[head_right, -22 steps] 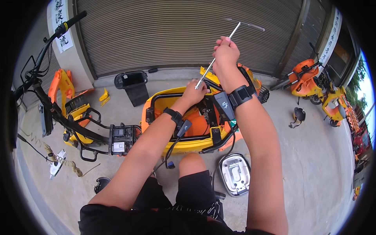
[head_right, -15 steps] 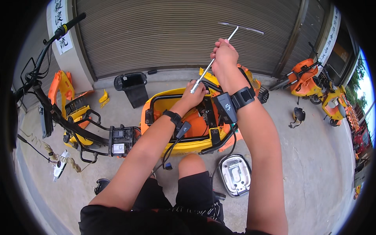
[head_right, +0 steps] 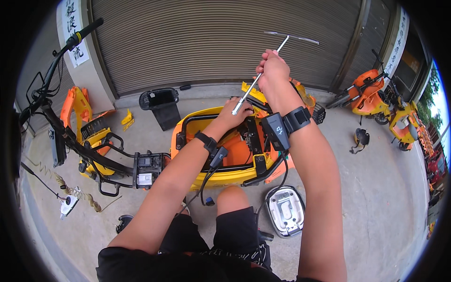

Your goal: Repairing and maintaining a yellow scooter by loosening fasteners and checking components.

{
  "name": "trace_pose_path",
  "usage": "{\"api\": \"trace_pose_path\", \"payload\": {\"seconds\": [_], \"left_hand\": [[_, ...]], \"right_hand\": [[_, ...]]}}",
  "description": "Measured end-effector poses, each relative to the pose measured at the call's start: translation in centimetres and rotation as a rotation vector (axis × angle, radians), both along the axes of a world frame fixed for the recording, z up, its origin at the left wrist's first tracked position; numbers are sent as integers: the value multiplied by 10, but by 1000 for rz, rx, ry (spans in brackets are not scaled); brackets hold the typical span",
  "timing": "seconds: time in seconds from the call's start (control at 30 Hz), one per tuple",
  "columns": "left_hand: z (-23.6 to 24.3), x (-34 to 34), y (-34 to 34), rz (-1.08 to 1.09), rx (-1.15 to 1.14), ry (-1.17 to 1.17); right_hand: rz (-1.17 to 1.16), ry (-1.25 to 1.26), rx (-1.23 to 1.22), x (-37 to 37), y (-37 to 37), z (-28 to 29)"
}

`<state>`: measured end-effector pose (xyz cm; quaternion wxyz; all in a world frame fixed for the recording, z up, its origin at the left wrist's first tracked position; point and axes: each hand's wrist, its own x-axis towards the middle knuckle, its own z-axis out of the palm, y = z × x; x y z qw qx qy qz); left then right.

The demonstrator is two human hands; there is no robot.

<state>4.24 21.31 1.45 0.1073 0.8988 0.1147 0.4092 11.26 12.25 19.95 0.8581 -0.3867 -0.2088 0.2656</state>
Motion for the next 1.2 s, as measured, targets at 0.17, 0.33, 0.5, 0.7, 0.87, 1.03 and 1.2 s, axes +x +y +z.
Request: {"api": "trace_pose_path", "payload": {"seconds": [0.17, 0.33, 0.5, 0.7, 0.87, 1.03, 1.2], "left_hand": [[5, 2, 3, 33, 4, 32], [13, 4, -4, 98, -27, 75], [15, -1, -1, 21, -3, -50], [21, 0, -2, 109, -172, 196], [16, 0, -2, 37, -110, 66], [9, -1, 9, -12, -50, 64], [14, 1, 7, 18, -124, 93]], "right_hand": [[15, 31, -12, 2, 1, -3], [29, 39, -26, 7, 1, -4], [13, 32, -21, 12, 0, -5], [33, 51, -30, 13, 1, -10], [43, 66, -36, 22, -1, -13], [91, 76, -83, 28, 6, -9], [231, 108, -194, 39, 10, 6]]}}
